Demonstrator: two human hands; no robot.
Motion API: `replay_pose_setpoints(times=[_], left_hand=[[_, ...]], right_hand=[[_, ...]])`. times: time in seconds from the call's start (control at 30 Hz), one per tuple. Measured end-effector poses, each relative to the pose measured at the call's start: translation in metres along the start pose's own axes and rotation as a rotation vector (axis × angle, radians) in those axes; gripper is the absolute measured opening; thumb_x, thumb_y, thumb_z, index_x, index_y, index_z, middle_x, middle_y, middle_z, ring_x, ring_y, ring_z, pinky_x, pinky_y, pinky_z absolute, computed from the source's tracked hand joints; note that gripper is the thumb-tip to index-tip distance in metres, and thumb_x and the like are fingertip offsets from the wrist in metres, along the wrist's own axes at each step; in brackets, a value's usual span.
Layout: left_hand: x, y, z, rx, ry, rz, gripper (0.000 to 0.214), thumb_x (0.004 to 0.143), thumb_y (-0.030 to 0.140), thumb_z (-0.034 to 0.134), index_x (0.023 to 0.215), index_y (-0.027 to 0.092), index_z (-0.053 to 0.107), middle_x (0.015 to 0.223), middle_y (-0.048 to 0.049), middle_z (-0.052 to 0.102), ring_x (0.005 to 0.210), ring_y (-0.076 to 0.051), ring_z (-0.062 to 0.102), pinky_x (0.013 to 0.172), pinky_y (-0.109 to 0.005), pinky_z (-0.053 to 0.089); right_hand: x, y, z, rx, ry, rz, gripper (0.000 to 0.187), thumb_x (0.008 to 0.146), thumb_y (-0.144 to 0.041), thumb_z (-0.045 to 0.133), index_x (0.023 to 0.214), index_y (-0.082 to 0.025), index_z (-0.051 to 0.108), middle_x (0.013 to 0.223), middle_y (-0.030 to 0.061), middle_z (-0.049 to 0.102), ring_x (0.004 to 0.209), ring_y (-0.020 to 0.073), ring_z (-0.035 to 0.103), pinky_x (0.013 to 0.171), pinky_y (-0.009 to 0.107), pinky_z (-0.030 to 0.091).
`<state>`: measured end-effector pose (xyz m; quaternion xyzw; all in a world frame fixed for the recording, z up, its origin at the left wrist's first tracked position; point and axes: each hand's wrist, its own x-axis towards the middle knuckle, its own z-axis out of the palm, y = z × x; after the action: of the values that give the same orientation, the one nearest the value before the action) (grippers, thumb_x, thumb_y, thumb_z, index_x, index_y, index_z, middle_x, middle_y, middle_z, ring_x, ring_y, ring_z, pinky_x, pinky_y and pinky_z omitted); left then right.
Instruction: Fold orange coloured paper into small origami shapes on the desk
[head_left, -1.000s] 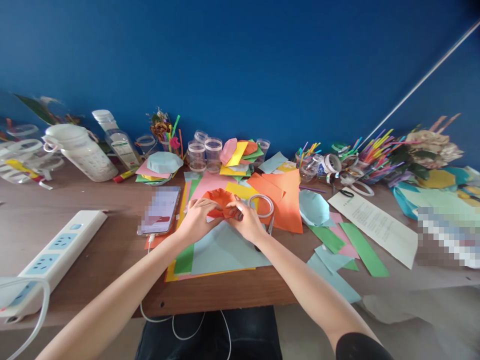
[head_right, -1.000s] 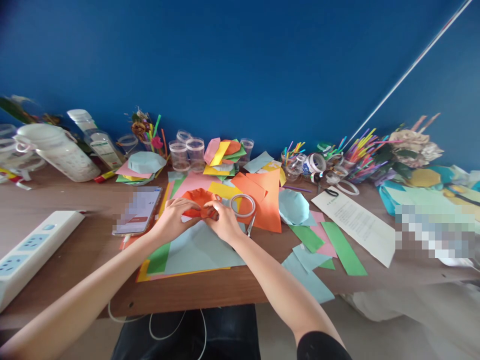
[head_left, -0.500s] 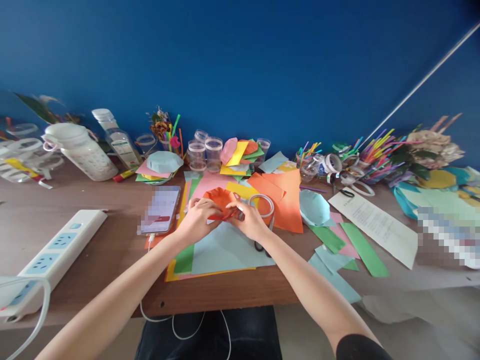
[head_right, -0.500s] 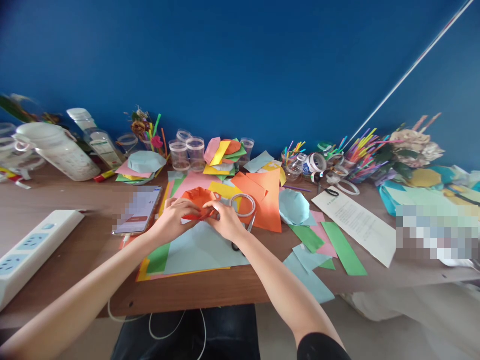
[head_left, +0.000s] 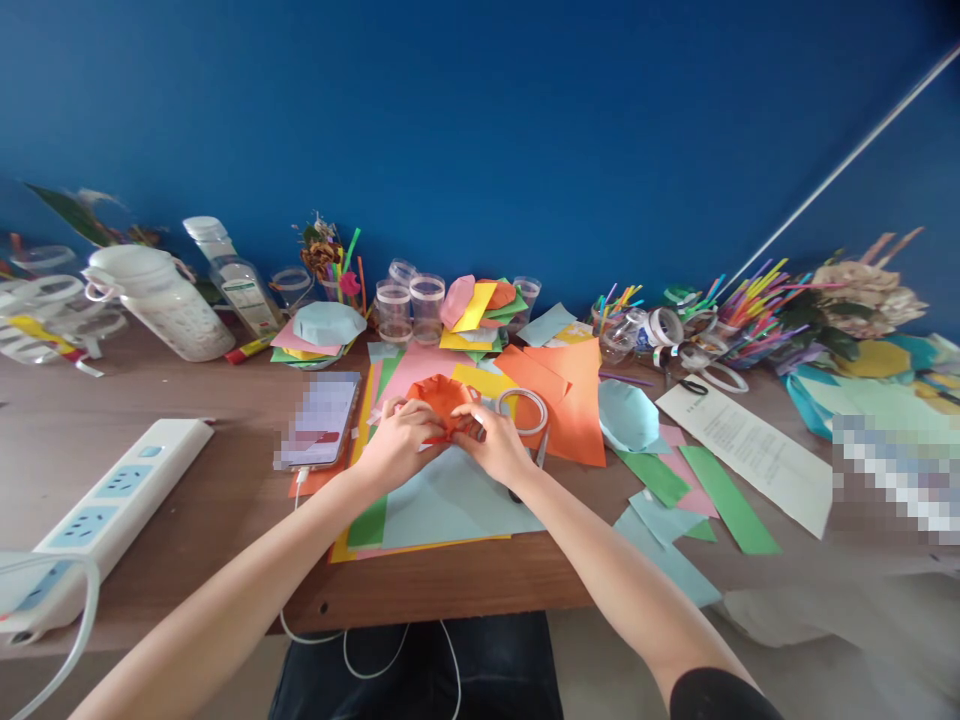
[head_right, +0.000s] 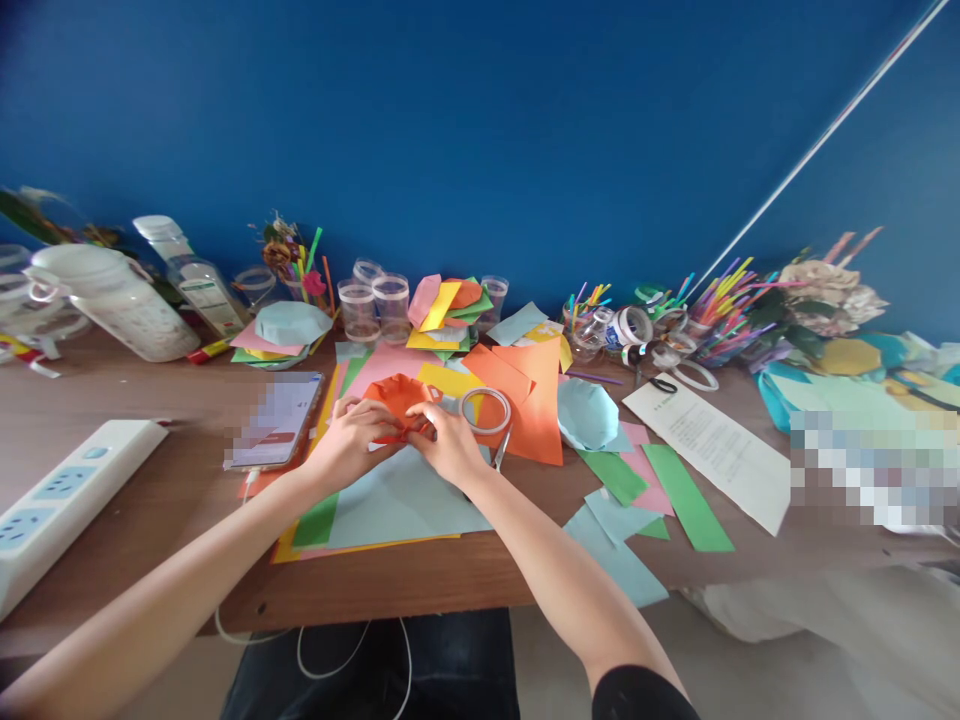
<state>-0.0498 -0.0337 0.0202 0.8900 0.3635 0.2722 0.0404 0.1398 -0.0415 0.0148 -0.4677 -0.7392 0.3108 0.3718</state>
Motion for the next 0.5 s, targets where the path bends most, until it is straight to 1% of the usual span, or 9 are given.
replay_pose_setpoints(times=[0.13,0.2,0.33,0.4,0.5], left_hand=[[-0.0012,-0.0024,-0.0005,0.008,0.004,0.02,0.017,0.089,0.03,0.057,0.08,0.022,0.069,0.09,-0.0014,0.072,0.093,-0.021,0.058,0.086,-0.044,0.028],[-0.0018,-0.0035,-0.0012,0.024,0.015,0.035,0.017,0.09,0.027,0.055,0.082,0.022,0.069,0.092,-0.0014,0.072,0.093,-0.021,0.058,0.087,-0.043,0.027],[-0.0021,-0.0043,-0.0026,0.077,0.032,0.07,0.021,0.093,0.024,0.05,0.084,0.022,0.069,0.092,-0.0012,0.071,0.094,-0.021,0.057,0.087,-0.043,0.028],[-0.002,-0.005,-0.0026,0.103,0.044,0.079,0.022,0.093,0.024,0.049,0.085,0.023,0.069,0.092,-0.0014,0.071,0.093,-0.021,0.057,0.086,-0.042,0.028],[-0.002,-0.0079,-0.0008,0.137,0.076,0.074,0.021,0.093,0.023,0.049,0.088,0.025,0.07,0.094,-0.0016,0.072,0.09,-0.021,0.057,0.082,-0.04,0.031]], right_hand=[[0.0003,0.0017,-0.0018,0.03,-0.025,-0.028,0.027,0.078,-0.025,0.065,0.104,-0.023,0.058,0.087,0.0017,0.069,0.073,0.0145,0.065,0.067,0.025,0.049],[0.0005,0.0038,-0.0036,0.016,-0.042,-0.049,0.029,0.078,-0.024,0.066,0.106,-0.023,0.058,0.087,0.0012,0.069,0.074,0.0141,0.066,0.067,0.025,0.049],[-0.0003,0.0058,-0.0053,-0.126,-0.037,-0.084,0.027,0.079,-0.015,0.06,0.105,-0.024,0.059,0.094,0.0008,0.07,0.073,0.0131,0.065,0.07,0.025,0.049],[-0.0014,0.0044,-0.0053,-0.187,-0.021,-0.105,0.027,0.081,-0.015,0.059,0.105,-0.025,0.059,0.099,0.0006,0.069,0.074,0.0129,0.065,0.071,0.025,0.048],[-0.0028,0.0011,-0.0053,-0.251,0.021,-0.141,0.028,0.083,-0.019,0.058,0.11,-0.026,0.057,0.099,0.0008,0.068,0.074,0.0139,0.064,0.07,0.026,0.048]])
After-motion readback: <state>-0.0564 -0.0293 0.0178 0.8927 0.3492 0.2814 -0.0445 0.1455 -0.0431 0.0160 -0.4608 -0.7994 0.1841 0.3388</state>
